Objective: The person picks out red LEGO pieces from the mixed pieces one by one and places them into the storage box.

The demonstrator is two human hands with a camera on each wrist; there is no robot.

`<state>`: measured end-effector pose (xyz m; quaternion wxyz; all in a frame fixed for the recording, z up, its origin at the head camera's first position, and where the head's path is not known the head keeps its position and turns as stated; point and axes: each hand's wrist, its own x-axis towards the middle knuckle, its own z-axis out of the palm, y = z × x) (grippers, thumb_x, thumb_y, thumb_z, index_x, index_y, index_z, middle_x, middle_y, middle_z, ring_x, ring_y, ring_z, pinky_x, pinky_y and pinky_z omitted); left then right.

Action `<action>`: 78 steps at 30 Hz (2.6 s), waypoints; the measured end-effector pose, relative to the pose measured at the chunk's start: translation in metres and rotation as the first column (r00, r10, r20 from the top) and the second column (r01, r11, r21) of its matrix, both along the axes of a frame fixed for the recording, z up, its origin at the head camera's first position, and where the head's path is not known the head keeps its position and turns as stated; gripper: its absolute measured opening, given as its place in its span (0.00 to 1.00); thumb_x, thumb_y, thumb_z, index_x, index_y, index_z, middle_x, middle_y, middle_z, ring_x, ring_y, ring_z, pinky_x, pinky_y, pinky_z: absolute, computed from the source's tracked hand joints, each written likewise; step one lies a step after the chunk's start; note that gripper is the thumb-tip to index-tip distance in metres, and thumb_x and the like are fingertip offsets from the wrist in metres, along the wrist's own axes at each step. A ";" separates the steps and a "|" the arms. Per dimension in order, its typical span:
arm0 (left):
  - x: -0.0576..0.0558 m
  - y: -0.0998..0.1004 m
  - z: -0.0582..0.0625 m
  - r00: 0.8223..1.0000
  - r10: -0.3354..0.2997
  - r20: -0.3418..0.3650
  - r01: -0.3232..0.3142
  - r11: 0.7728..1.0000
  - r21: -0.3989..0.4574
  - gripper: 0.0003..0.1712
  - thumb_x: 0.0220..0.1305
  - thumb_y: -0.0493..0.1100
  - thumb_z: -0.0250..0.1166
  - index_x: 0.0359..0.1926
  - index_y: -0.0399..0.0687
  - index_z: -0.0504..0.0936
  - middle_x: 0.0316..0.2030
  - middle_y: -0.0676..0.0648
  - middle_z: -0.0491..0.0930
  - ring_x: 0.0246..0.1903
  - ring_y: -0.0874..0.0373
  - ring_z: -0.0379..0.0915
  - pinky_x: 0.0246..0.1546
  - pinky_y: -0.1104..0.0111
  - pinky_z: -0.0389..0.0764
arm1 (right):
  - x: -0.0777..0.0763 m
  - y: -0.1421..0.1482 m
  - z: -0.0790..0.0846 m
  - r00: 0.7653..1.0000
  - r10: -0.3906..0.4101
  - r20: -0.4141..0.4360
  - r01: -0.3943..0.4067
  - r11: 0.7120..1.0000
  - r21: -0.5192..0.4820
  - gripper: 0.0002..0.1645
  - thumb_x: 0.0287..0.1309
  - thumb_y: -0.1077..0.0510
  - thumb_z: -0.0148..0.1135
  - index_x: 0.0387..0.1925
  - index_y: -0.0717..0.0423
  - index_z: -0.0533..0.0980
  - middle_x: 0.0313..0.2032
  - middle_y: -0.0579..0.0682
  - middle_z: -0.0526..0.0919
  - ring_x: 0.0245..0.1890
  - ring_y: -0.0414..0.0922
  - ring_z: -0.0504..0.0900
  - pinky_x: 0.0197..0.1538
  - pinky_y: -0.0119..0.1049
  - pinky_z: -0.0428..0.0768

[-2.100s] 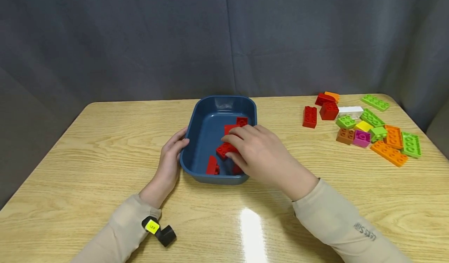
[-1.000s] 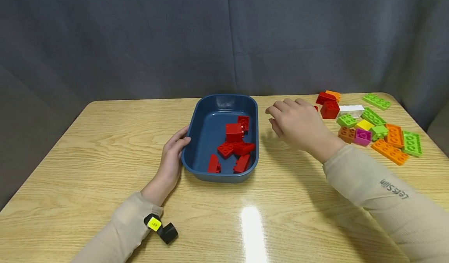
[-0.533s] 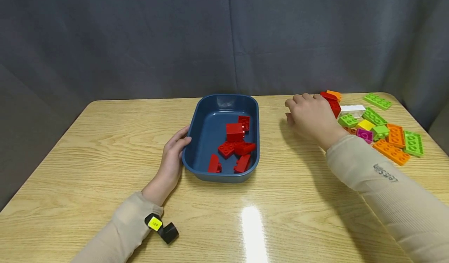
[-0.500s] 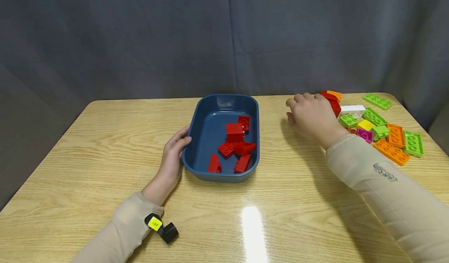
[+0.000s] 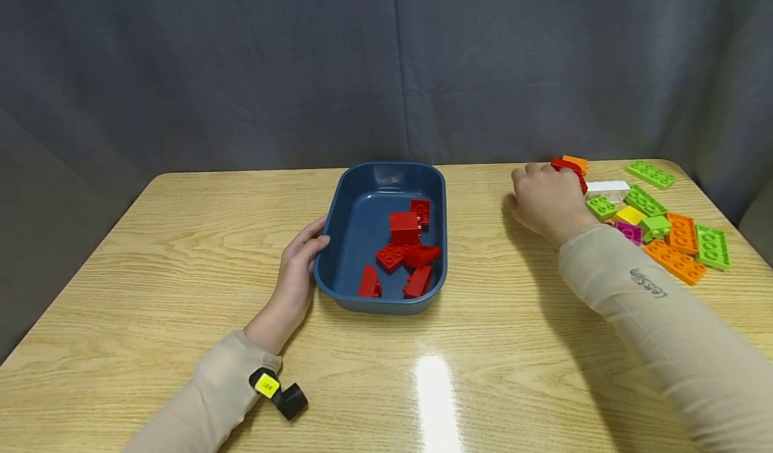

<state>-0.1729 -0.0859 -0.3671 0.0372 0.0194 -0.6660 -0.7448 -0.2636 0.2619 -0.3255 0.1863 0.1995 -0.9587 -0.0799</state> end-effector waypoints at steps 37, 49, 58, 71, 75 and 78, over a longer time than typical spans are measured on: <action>0.000 0.000 0.000 1.000 -0.006 0.002 0.006 1.000 -0.004 0.27 0.62 0.40 0.50 0.63 0.41 0.69 0.63 0.40 0.70 0.56 0.50 0.69 0.59 0.58 0.70 | -0.008 -0.001 -0.008 0.916 -0.160 0.367 0.173 0.985 -0.003 0.22 0.59 0.63 0.42 0.51 0.75 0.67 0.44 0.76 0.74 0.36 0.68 0.76 0.37 0.66 0.79; -0.001 0.000 -0.001 1.000 -0.001 0.001 0.001 1.000 -0.008 0.27 0.62 0.39 0.50 0.63 0.42 0.70 0.61 0.39 0.72 0.54 0.51 0.71 0.52 0.67 0.72 | -0.008 -0.004 -0.012 0.920 -0.149 0.362 0.170 0.985 -0.028 0.17 0.58 0.69 0.40 0.47 0.75 0.67 0.42 0.77 0.73 0.37 0.71 0.74 0.37 0.67 0.78; 0.001 -0.001 0.000 1.000 -0.009 0.012 0.009 1.000 0.002 0.27 0.62 0.41 0.51 0.63 0.44 0.69 0.63 0.41 0.70 0.56 0.51 0.69 0.61 0.58 0.69 | -0.012 -0.005 -0.008 0.916 -0.138 0.377 0.155 0.988 -0.013 0.17 0.57 0.69 0.43 0.48 0.73 0.69 0.41 0.75 0.73 0.34 0.68 0.75 0.36 0.65 0.79; 0.000 -0.001 0.000 1.000 -0.005 0.001 0.005 1.000 -0.002 0.27 0.62 0.39 0.50 0.63 0.42 0.69 0.62 0.39 0.71 0.56 0.50 0.69 0.58 0.59 0.70 | -0.006 -0.014 -0.008 0.988 0.010 0.156 0.008 0.993 -0.116 0.21 0.55 0.61 0.55 0.50 0.67 0.73 0.44 0.71 0.78 0.33 0.62 0.81 0.31 0.61 0.82; 0.000 -0.001 0.000 1.000 -0.007 0.006 0.007 1.000 -0.006 0.27 0.62 0.39 0.50 0.63 0.42 0.69 0.62 0.39 0.71 0.55 0.51 0.70 0.57 0.61 0.70 | -0.004 -0.019 -0.007 0.993 0.043 0.111 -0.028 0.991 -0.133 0.23 0.53 0.59 0.58 0.50 0.66 0.73 0.46 0.71 0.78 0.34 0.63 0.81 0.31 0.60 0.82; 0.000 -0.001 0.000 1.000 -0.005 0.006 0.005 1.000 -0.018 0.27 0.62 0.39 0.50 0.63 0.42 0.69 0.62 0.39 0.72 0.54 0.51 0.70 0.54 0.64 0.72 | -0.003 -0.021 -0.008 0.995 0.073 0.074 -0.061 0.987 -0.152 0.24 0.52 0.58 0.60 0.50 0.66 0.74 0.46 0.68 0.79 0.34 0.62 0.81 0.31 0.58 0.82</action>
